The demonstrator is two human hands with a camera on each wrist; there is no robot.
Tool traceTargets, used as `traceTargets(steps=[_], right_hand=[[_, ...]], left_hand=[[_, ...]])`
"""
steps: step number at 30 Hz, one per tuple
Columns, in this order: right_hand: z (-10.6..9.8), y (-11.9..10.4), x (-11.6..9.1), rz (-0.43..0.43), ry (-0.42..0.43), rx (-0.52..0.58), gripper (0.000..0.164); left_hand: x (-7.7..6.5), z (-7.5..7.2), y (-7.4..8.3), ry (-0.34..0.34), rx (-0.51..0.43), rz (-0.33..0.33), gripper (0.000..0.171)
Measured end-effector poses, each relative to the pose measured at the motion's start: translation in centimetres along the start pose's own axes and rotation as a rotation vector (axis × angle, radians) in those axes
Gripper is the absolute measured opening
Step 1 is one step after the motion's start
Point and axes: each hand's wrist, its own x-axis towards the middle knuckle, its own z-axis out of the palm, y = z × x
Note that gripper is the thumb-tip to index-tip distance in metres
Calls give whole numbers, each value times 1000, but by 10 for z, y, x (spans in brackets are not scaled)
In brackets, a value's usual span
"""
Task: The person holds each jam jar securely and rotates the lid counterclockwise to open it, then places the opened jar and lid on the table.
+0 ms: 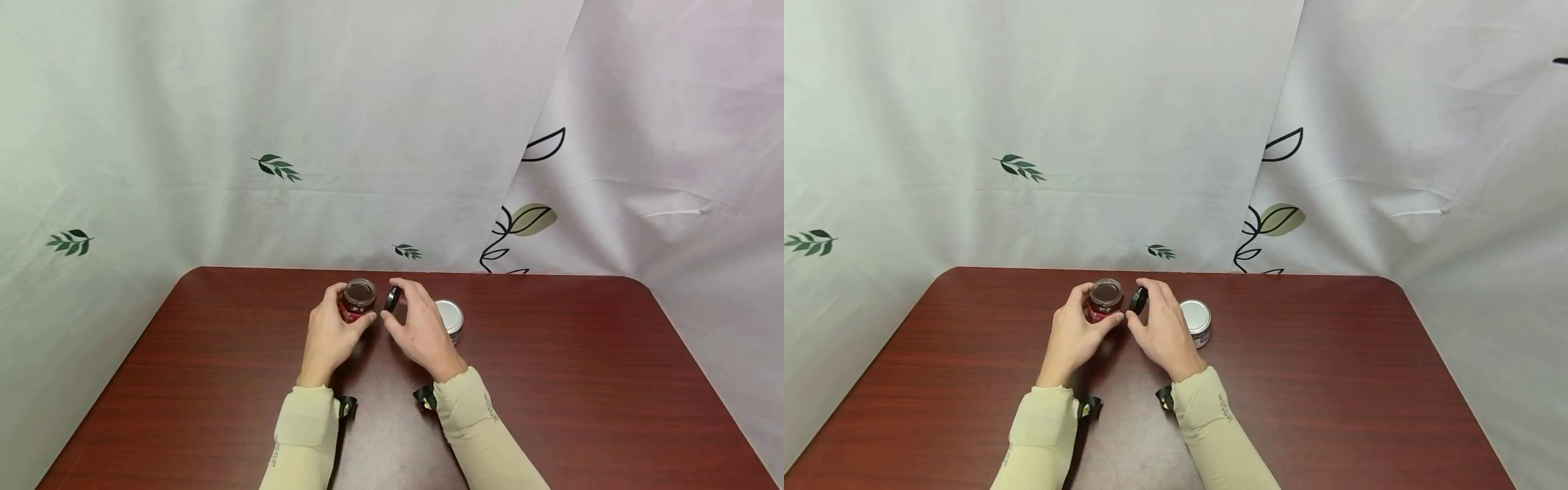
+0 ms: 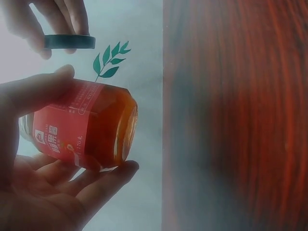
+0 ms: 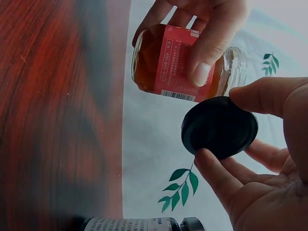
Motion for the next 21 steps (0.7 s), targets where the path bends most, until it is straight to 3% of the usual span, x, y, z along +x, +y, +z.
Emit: traceTargets(steps=[21], right_hand=[[4, 0, -1, 66, -49, 9, 57]], left_hand=[[0, 0, -2, 11, 4, -32, 67]])
